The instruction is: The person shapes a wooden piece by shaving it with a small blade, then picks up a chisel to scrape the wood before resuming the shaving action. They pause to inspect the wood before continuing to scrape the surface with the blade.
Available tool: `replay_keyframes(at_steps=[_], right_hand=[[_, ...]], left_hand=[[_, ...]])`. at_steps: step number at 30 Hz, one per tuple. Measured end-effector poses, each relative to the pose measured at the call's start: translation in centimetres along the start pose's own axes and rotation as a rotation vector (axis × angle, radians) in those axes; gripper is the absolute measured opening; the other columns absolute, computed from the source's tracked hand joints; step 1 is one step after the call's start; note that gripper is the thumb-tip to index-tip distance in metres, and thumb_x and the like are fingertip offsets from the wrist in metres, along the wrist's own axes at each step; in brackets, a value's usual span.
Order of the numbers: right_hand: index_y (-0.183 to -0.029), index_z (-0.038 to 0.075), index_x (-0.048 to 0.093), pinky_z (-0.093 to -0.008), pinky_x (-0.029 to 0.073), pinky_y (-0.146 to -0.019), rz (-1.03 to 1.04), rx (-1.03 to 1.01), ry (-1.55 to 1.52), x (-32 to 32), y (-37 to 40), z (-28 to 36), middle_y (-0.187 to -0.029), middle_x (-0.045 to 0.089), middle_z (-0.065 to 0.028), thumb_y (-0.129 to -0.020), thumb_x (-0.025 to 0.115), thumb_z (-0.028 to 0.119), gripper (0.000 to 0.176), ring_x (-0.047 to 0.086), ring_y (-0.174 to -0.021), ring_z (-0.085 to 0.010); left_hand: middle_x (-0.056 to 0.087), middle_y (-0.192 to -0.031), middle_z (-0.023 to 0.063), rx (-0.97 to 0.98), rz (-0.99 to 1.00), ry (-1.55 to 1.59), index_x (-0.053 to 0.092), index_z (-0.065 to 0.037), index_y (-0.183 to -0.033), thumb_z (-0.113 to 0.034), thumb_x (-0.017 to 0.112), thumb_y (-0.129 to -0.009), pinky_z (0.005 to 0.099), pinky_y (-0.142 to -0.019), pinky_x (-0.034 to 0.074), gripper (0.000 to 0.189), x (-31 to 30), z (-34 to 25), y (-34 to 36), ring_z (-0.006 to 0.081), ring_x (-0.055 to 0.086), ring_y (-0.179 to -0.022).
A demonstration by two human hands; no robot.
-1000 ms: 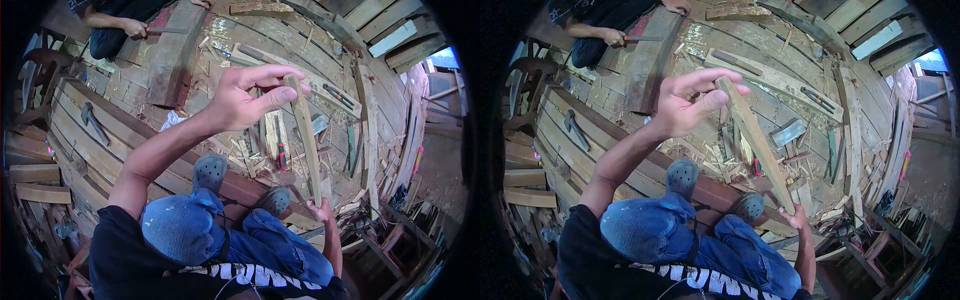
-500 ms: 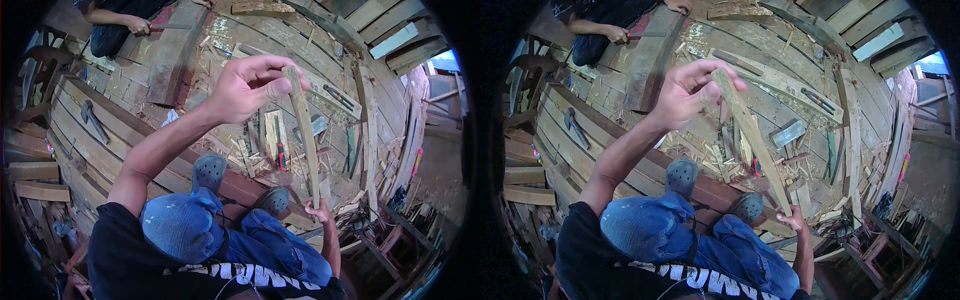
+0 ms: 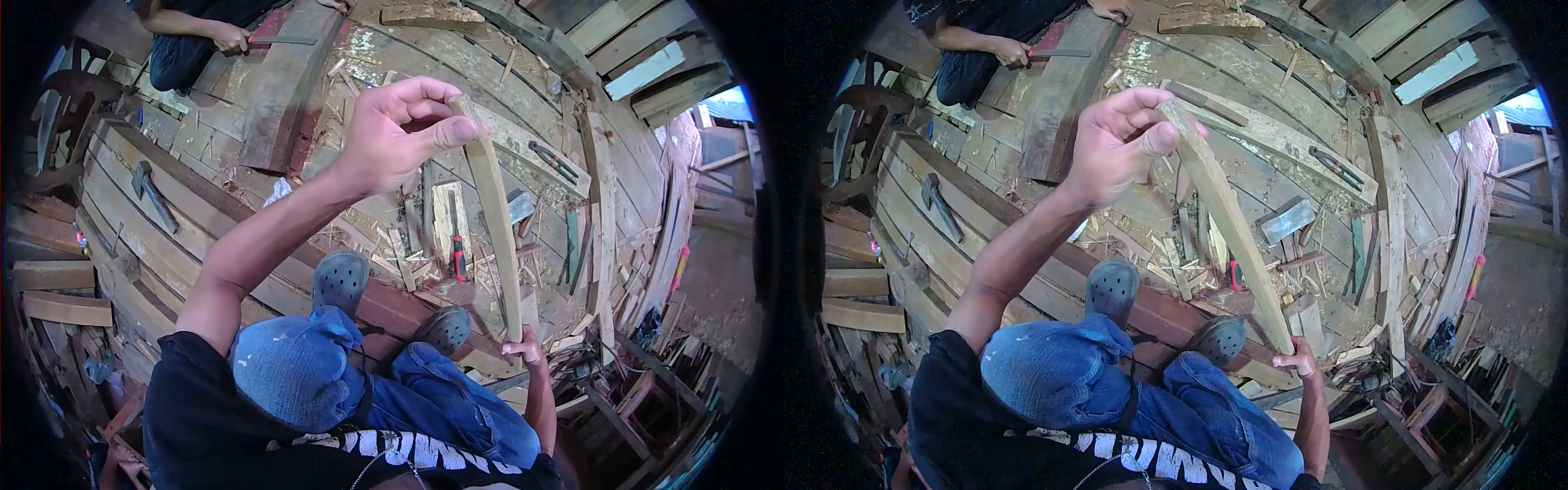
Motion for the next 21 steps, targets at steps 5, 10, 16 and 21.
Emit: replay_keyframes(at_steps=[5,10,16,21], right_hand=[[-0.085,-0.002,0.063,-0.0257,0.044,-0.055,0.043,0.013,-0.006,-0.7,-0.5,-1.7,-0.067,0.061,-0.0034,-0.051,0.078,0.018,0.042,0.056,-0.057,-0.0123],[-0.08,0.0,0.062,-0.0241,0.039,-0.05,0.07,0.021,-0.054,-0.2,-0.4,-1.4,-0.063,0.058,-0.0019,-0.05,0.078,0.02,0.039,0.053,-0.053,-0.0111],[-0.071,0.003,0.062,-0.0245,0.038,-0.046,0.132,0.026,-0.063,-0.2,-0.5,-1.1,-0.057,0.057,-0.0037,-0.051,0.078,0.024,0.033,0.052,-0.048,-0.0124],[-0.062,0.002,0.059,-0.0273,0.04,-0.042,0.312,0.087,-0.111,0.2,-0.5,-1.2,-0.053,0.056,-0.0068,-0.051,0.078,0.026,0.032,0.054,-0.044,-0.0168]], left_hand=[[0.068,-0.094,0.0125,0.032,-0.001,-0.005,0.052,0.006,-0.108,-0.006,0.072,-0.079,0.0242,-0.077,0.051,0.037,0.3,-0.1,0.1,0.0111,0.063,-0.085],[0.068,-0.094,0.0122,0.06,0.037,-0.089,0.053,0.004,-0.108,-0.006,0.075,-0.075,0.0259,-0.078,0.052,0.041,0.4,-0.4,-0.1,0.0123,0.063,-0.087],[0.067,-0.096,0.0113,0.065,0.014,-0.094,0.053,0.003,-0.107,-0.006,0.075,-0.075,0.0263,-0.078,0.052,0.041,0.3,-0.6,0.0,0.0123,0.062,-0.09],[0.065,-0.096,0.0124,0.042,0.003,-0.092,0.048,0.003,-0.115,0.001,0.065,-0.082,0.0285,-0.083,0.05,0.038,0.2,-0.9,-0.3,0.016,0.062,-0.091]])
Point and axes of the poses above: each hand's wrist, its own y-axis away from the middle knuckle, its own x-axis out of the palm, z = x × y, the point moved 3 cm from there along -y, towards the middle knuckle
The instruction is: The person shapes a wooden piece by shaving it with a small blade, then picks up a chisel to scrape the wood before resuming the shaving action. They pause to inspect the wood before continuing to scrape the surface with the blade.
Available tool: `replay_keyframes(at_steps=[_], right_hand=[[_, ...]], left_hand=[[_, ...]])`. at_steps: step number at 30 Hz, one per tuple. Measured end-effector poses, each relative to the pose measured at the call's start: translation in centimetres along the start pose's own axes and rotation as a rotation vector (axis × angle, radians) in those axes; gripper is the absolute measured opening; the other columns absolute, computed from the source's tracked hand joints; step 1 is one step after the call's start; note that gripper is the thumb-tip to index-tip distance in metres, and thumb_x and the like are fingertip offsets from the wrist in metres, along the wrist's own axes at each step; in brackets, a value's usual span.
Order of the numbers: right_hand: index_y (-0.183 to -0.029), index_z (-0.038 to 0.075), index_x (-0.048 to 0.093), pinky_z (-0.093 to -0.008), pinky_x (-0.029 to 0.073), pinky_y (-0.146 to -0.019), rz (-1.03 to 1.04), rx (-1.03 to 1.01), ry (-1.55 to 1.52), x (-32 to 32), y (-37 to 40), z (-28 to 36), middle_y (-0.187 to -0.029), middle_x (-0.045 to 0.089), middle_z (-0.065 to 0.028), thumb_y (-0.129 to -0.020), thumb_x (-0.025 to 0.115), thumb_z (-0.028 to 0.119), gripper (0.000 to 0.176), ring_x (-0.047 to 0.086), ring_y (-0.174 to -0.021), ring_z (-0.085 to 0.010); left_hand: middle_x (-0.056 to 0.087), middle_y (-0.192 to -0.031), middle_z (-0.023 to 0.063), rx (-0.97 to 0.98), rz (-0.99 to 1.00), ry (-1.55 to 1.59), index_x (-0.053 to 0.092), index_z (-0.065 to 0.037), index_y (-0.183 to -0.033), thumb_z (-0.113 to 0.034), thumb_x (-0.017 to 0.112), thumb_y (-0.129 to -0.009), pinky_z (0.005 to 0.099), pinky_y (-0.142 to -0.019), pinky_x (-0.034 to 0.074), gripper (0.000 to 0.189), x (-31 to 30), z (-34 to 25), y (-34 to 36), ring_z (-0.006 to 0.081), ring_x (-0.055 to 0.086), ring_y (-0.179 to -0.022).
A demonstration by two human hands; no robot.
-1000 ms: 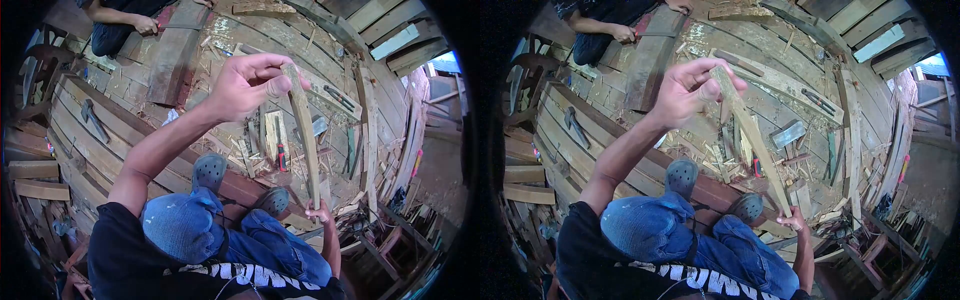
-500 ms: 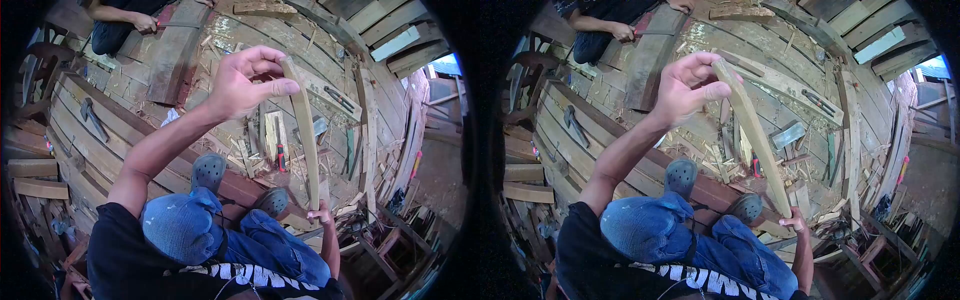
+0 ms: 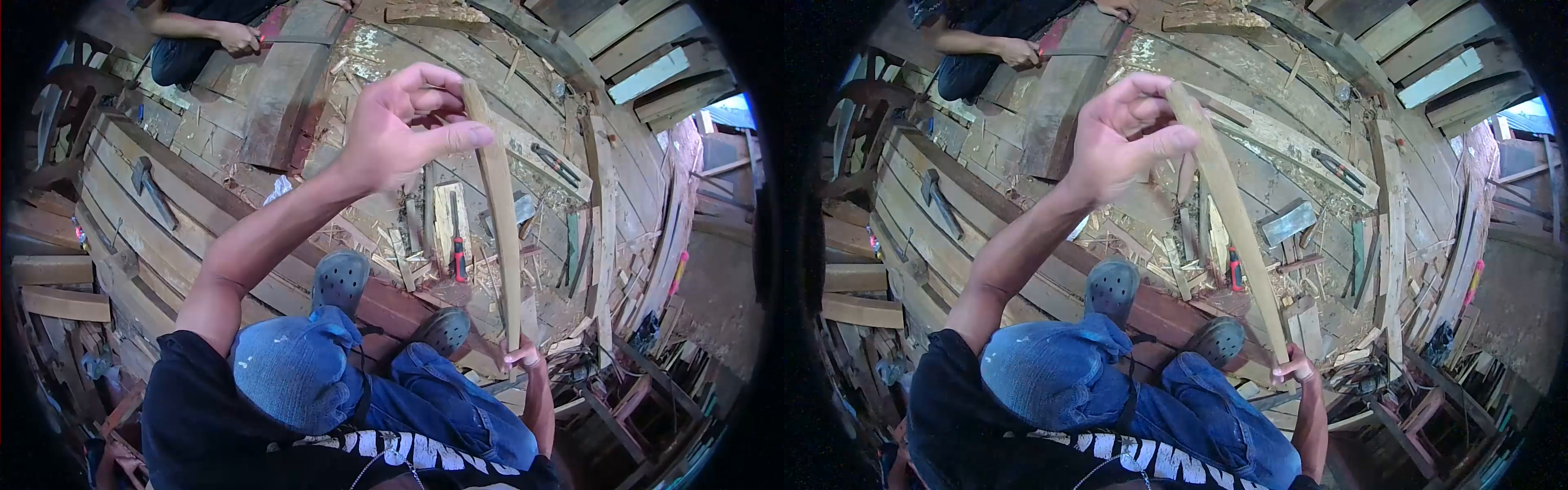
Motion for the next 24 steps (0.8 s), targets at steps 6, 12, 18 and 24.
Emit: replay_keyframes(at_steps=[6,12,18,24], right_hand=[[-0.059,-0.002,0.054,-0.0339,0.046,-0.043,0.223,0.088,-0.218,1.2,0.3,0.2,-0.049,0.051,-0.0106,-0.051,0.077,0.024,0.035,0.051,-0.04,-0.0204],[-0.063,-0.002,0.055,-0.0356,0.046,-0.043,0.263,0.08,-0.24,0.8,0.1,0.1,-0.048,0.048,-0.0089,-0.052,0.075,0.021,0.033,0.049,-0.038,-0.0205],[-0.065,-0.004,0.056,-0.0382,0.047,-0.044,0.239,0.056,-0.236,1.2,0.0,0.1,-0.049,0.05,-0.0112,-0.05,0.074,0.018,0.032,0.049,-0.038,-0.0223],[-0.064,-0.003,0.056,-0.0412,0.048,-0.048,0.212,0.035,-0.276,1.7,0.2,0.3,-0.05,0.052,-0.0123,-0.049,0.074,0.016,0.029,0.051,-0.04,-0.0237]], left_hand=[[0.064,-0.084,0.0026,0.028,-0.076,-0.06,0.059,0.001,-0.114,-0.013,0.061,-0.089,0.0219,-0.069,0.046,0.029,-0.8,-0.3,-0.5,0.0063,0.054,-0.074],[0.064,-0.083,0.0009,0.014,-0.146,-0.187,0.066,0.0,-0.101,-0.022,0.054,-0.094,0.0208,-0.063,0.045,0.026,-1.2,0.0,-0.6,0.005,0.054,-0.07],[0.065,-0.085,0.0009,-0.002,-0.146,-0.166,0.066,0.001,-0.099,-0.023,0.054,-0.094,0.0201,-0.063,0.044,0.027,-1.6,0.2,-0.6,0.0045,0.054,-0.072],[0.065,-0.093,0.0045,0.0,-0.084,-0.228,0.061,0.003,-0.107,-0.012,0.061,-0.089,0.0228,-0.075,0.048,0.023,-1.3,-0.1,-0.7,0.0077,0.059,-0.084]])
Point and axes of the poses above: each hand's wrist, its own y-axis away from the middle knuckle, its own x-axis out of the palm, z = x × y, the point moved 3 cm from there along -y, towards the middle knuckle
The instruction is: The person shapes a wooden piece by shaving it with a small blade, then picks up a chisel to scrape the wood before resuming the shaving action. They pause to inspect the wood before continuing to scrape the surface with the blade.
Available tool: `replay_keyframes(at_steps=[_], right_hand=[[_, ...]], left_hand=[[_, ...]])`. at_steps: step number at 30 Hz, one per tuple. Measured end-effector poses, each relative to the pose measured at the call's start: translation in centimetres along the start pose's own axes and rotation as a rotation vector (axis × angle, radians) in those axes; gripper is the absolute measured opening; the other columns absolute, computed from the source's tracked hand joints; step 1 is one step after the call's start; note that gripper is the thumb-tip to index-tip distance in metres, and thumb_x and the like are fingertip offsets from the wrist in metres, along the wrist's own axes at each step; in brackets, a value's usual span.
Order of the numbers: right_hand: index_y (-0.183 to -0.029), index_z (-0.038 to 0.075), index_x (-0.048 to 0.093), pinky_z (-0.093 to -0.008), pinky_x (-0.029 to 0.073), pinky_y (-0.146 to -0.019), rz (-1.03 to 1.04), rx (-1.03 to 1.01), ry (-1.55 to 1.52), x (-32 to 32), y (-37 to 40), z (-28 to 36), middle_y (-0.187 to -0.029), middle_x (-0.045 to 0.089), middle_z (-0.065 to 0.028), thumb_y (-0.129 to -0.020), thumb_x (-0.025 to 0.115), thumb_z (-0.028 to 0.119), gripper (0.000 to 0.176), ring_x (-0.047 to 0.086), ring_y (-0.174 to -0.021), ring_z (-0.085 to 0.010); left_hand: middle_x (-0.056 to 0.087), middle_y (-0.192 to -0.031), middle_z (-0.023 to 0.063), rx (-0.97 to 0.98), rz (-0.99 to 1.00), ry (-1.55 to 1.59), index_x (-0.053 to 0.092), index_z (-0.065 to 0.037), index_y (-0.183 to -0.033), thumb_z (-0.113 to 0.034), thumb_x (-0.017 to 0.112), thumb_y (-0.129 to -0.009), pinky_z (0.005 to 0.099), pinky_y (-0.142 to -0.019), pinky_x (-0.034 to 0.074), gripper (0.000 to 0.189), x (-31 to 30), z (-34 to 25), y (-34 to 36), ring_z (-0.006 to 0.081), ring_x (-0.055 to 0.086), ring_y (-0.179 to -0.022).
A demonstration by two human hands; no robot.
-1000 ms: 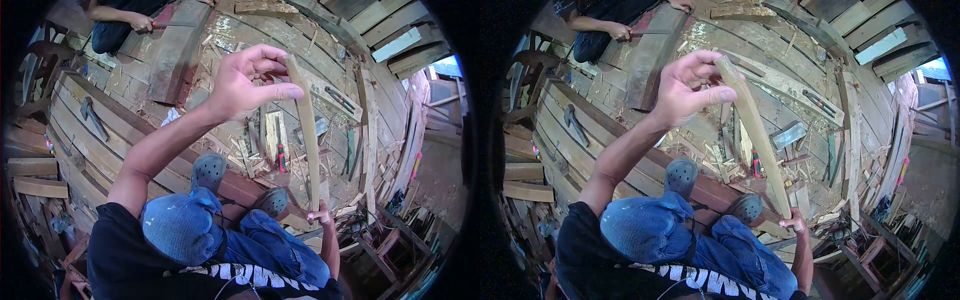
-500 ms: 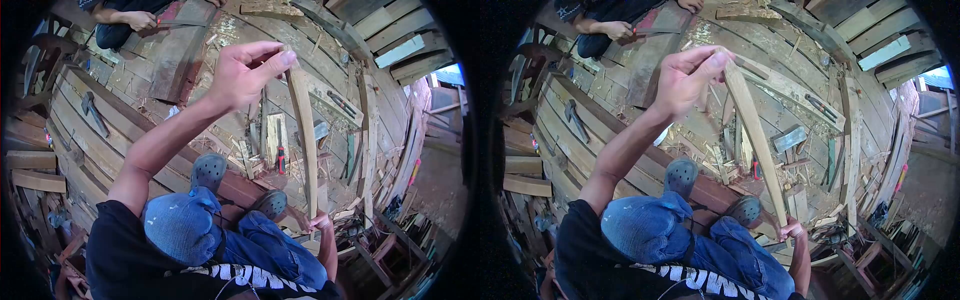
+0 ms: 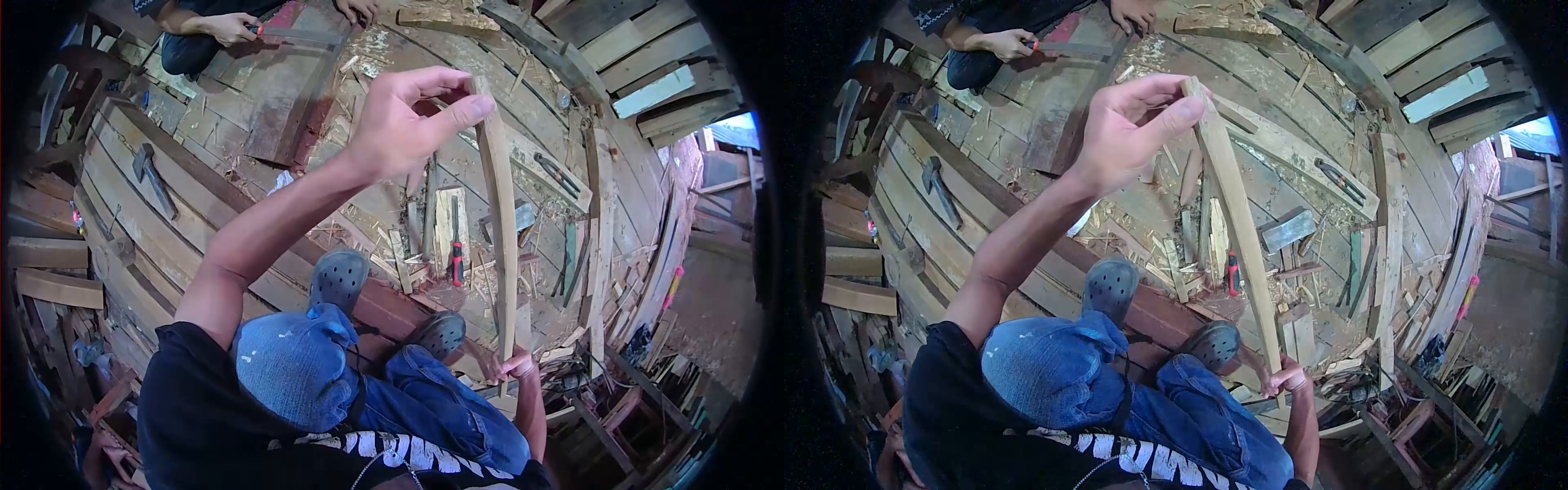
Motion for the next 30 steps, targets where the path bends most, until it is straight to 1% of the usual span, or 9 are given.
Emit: replay_keyframes(at_steps=[7,9,12,13,14,17,20,23,30], right_hand=[[-0.064,-0.003,0.057,-0.0434,0.048,-0.054,0.021,-0.12,0.022,0.5,-0.2,0.3,-0.052,0.053,-0.0136,-0.056,0.074,0.02,0.029,0.054,-0.046,-0.0277],[-0.063,-0.002,0.057,-0.0432,0.048,-0.056,-0.038,-0.307,0.065,1.6,-0.4,1.5,-0.052,0.053,-0.0138,-0.066,0.072,0.029,0.035,0.057,-0.051,-0.0292],[-0.065,-0.001,0.057,-0.0393,0.048,-0.056,-0.236,-0.362,0.074,2.0,-0.2,1.5,-0.055,0.055,-0.0138,-0.071,0.07,0.039,0.043,0.059,-0.054,-0.028],[-0.067,0.0,0.056,-0.0334,0.047,-0.054,-0.223,-0.35,0.251,2.2,-0.5,2.2,-0.059,0.057,-0.0123,-0.077,0.066,0.048,0.05,0.06,-0.055,-0.0229],[-0.067,0.0,0.056,-0.0334,0.047,-0.054,-0.222,-0.349,0.252,2.4,-0.6,2.4,-0.059,0.057,-0.0123,-0.077,0.066,0.048,0.05,0.06,-0.055,-0.0229],[-0.068,0.001,0.052,-0.0269,0.046,-0.052,-0.387,-0.495,0.607,4.4,-1.4,3.4,-0.06,0.056,-0.007,-0.087,0.05,0.057,0.059,0.056,-0.053,-0.0132],[-0.074,0.0,0.053,-0.0271,0.046,-0.051,-0.531,-0.59,0.58,5.2,-1.5,3.8,-0.059,0.055,-0.007,-0.09,0.047,0.054,0.057,0.055,-0.052,-0.0135],[-0.076,0.001,0.052,-0.0275,0.043,-0.047,-0.504,-0.602,0.496,3.5,-1.4,2.8,-0.057,0.053,-0.0068,-0.093,0.045,0.05,0.052,0.053,-0.049,-0.0139],[-0.068,0.005,0.046,-0.0273,0.04,-0.044,-0.514,-0.578,0.508,2.9,-1.4,2.3,-0.054,0.052,-0.0073,-0.092,0.044,0.052,0.053,0.051,-0.046,-0.0141]], left_hand=[[0.063,-0.096,0.0052,0.014,0.055,0.132,0.058,0.003,-0.109,-0.005,0.066,-0.084,0.0249,-0.08,0.048,0.028,0.5,-0.2,-0.1,0.0097,0.059,-0.089],[0.064,-0.083,0.0041,0.031,-0.089,0.155,0.062,0.003,-0.094,-0.018,0.075,-0.078,0.0218,-0.067,0.05,0.03,0.3,-0.2,-0.3,0.0064,0.059,-0.072],[0.064,-0.082,0.0052,0.011,-0.159,0.041,0.06,0.002,-0.088,-0.022,0.076,-0.077,0.0216,-0.065,0.05,0.031,-0.2,0.3,-0.5,0.0069,0.059,-0.072],[0.064,-0.082,0.0063,-0.002,-0.188,0.039,0.058,0.001,-0.086,-0.025,0.076,-0.077,0.0217,-0.065,0.05,0.033,-0.3,0.3,-0.5,0.0078,0.06,-0.073],[0.064,-0.082,0.0063,-0.003,-0.189,0.039,0.058,0.001,-0.086,-0.025,0.076,-0.077,0.0217,-0.065,0.05,0.033,-0.4,0.2,-0.5,0.0078,0.06,-0.073],[0.065,-0.09,0.0063,0.024,-0.157,0.033,0.054,0.0,-0.096,-0.013,0.067,-0.085,0.0231,-0.071,0.048,0.022,-0.3,0.0,-0.4,0.0097,0.06,-0.083],[0.065,-0.094,0.0124,0.027,-0.149,0.171,0.048,-0.002,-0.094,-0.013,0.062,-0.089,0.0257,-0.071,0.05,0.018,-0.2,0.1,-0.5,0.0156,0.064,-0.087],[0.065,-0.097,0.0215,0.014,-0.087,0.318,0.041,-0.004,-0.089,-0.011,0.055,-0.092,0.0297,-0.07,0.053,0.016,-0.2,0.1,-0.6,0.0225,0.066,-0.088],[0.065,-0.097,0.0216,0.072,-0.021,0.332,0.041,-0.005,-0.091,-0.011,0.055,-0.092,0.0293,-0.068,0.054,0.015,0.0,0.1,-0.5,0.0243,0.067,-0.087]])
Point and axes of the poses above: each hand's wrist, its own y-axis away from the middle knuckle, its own x-axis out of the palm, z = x × y, the point moved 3 cm from there along -y, towards the middle knuckle
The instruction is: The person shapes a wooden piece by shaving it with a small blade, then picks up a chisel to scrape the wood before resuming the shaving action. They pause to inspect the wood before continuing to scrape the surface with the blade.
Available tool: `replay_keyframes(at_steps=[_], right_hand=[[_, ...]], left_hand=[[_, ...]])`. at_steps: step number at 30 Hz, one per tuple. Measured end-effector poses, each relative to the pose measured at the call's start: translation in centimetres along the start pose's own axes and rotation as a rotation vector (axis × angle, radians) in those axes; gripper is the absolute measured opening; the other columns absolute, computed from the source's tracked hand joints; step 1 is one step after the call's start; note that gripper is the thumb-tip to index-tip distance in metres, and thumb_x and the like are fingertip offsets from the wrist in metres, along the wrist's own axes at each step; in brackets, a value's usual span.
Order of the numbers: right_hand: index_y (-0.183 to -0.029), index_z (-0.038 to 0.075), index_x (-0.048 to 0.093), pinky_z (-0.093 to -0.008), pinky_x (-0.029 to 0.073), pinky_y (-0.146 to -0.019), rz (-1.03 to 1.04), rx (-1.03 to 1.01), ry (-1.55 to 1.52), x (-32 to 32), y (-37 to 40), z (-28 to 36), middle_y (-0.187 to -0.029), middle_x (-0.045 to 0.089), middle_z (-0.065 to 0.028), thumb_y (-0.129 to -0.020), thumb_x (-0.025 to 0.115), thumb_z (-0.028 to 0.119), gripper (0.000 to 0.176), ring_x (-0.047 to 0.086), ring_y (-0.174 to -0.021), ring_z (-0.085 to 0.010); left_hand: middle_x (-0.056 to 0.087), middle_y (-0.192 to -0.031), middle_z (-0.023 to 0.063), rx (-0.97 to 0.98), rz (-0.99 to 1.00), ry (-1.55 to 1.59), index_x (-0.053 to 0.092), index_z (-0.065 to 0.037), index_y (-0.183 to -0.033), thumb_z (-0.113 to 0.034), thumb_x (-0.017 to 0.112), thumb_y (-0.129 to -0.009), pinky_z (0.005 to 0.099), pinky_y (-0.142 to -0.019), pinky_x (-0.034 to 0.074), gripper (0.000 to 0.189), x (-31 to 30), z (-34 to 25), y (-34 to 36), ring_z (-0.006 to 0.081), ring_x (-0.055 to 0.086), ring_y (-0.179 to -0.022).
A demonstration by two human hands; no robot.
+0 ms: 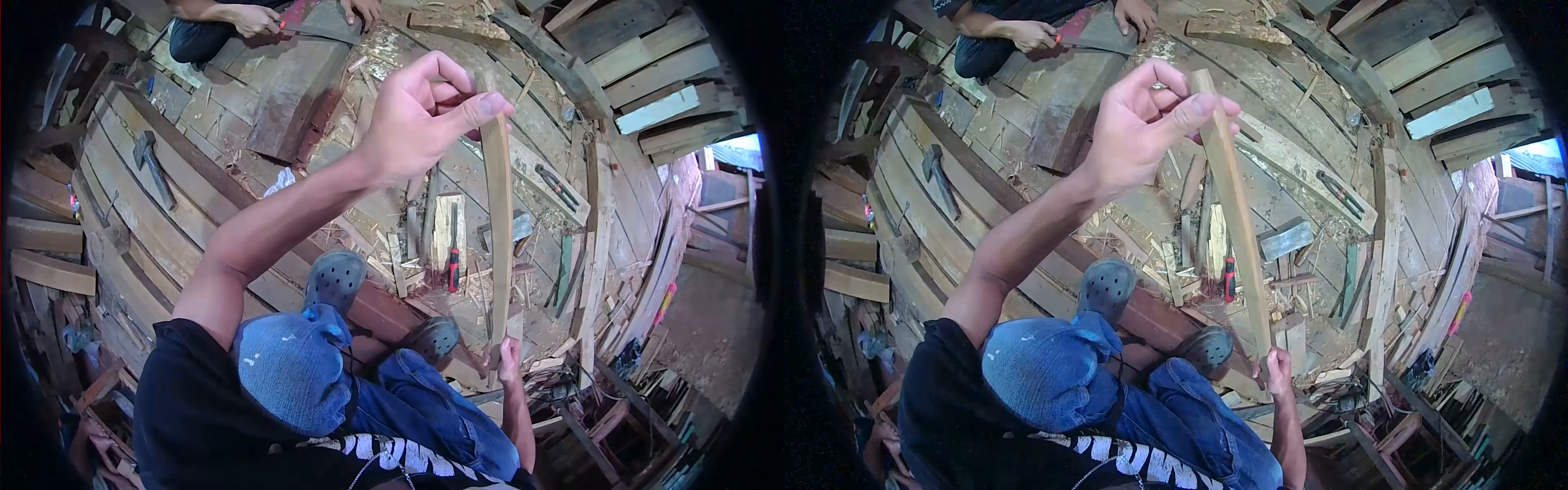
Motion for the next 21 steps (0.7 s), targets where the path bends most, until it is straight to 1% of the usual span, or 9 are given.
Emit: replay_keyframes(at_steps=[7,12,13,15,19,21], right_hand=[[-0.067,0.006,0.045,-0.0276,0.039,-0.043,-0.036,0.038,-0.054,0.0,0.1,-0.3,-0.053,0.051,-0.0075,-0.093,0.043,0.05,0.051,0.05,-0.044,-0.0147],[-0.066,0.006,0.043,-0.0283,0.038,-0.042,-0.052,-0.004,-0.006,-0.1,0.0,-0.4,-0.051,0.048,-0.007,-0.094,0.043,0.048,0.05,0.049,-0.044,-0.0155],[-0.066,0.006,0.043,-0.0283,0.038,-0.042,-0.052,-0.005,-0.007,-0.1,-0.1,-0.4,-0.051,0.048,-0.007,-0.094,0.043,0.048,0.05,0.049,-0.044,-0.0155],[-0.065,0.006,0.042,-0.0287,0.038,-0.042,-0.084,0.017,0.013,0.1,0.0,0.0,-0.05,0.048,-0.0067,-0.094,0.043,0.049,0.051,0.049,-0.043,-0.0155],[-0.063,0.007,0.041,-0.0287,0.039,-0.042,-0.079,0.022,-0.002,0.2,0.0,0.3,-0.05,0.048,-0.0067,-0.093,0.044,0.051,0.053,0.049,-0.043,-0.0151],[-0.064,0.005,0.044,-0.0283,0.039,-0.042,-0.076,0.023,0.03,-0.1,0.0,0.0,-0.051,0.049,-0.0066,-0.092,0.044,0.053,0.055,0.049,-0.043,-0.0146]], left_hand=[[0.066,-0.095,0.022,-0.002,-0.013,-0.007,0.043,-0.005,-0.091,-0.013,0.051,-0.094,0.0295,-0.065,0.054,0.012,0.1,0.1,0.1,0.0245,0.067,-0.085],[0.066,-0.093,0.0214,-0.044,-0.041,-0.017,0.046,-0.005,-0.092,-0.017,0.048,-0.096,0.0307,-0.066,0.054,0.013,0.1,-0.1,0.1,0.0247,0.068,-0.082],[0.066,-0.092,0.0211,-0.052,-0.053,0.02,0.046,-0.005,-0.092,-0.019,0.047,-0.097,0.0309,-0.067,0.054,0.015,0.1,-0.2,0.1,0.0245,0.068,-0.082],[0.066,-0.092,0.0208,-0.063,-0.063,0.057,0.046,-0.005,-0.092,-0.02,0.046,-0.097,0.0311,-0.067,0.054,0.016,0.0,-0.1,0.1,0.0242,0.068,-0.081],[0.066,-0.092,0.0206,-0.077,-0.071,0.051,0.046,-0.005,-0.092,-0.021,0.044,-0.098,0.0316,-0.067,0.054,0.018,0.0,-0.2,0.1,0.0241,0.068,-0.08],[0.066,-0.092,0.0205,-0.076,-0.065,0.029,0.046,-0.005,-0.092,-0.021,0.044,-0.098,0.0315,-0.067,0.054,0.017,0.0,-0.2,0.1,0.0242,0.068,-0.08]])
Point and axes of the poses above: each hand's wrist, its own y-axis away from the middle knuckle, its own x-axis out of the palm, z = x × y, the point moved 3 cm from there along -y, towards the middle knuckle
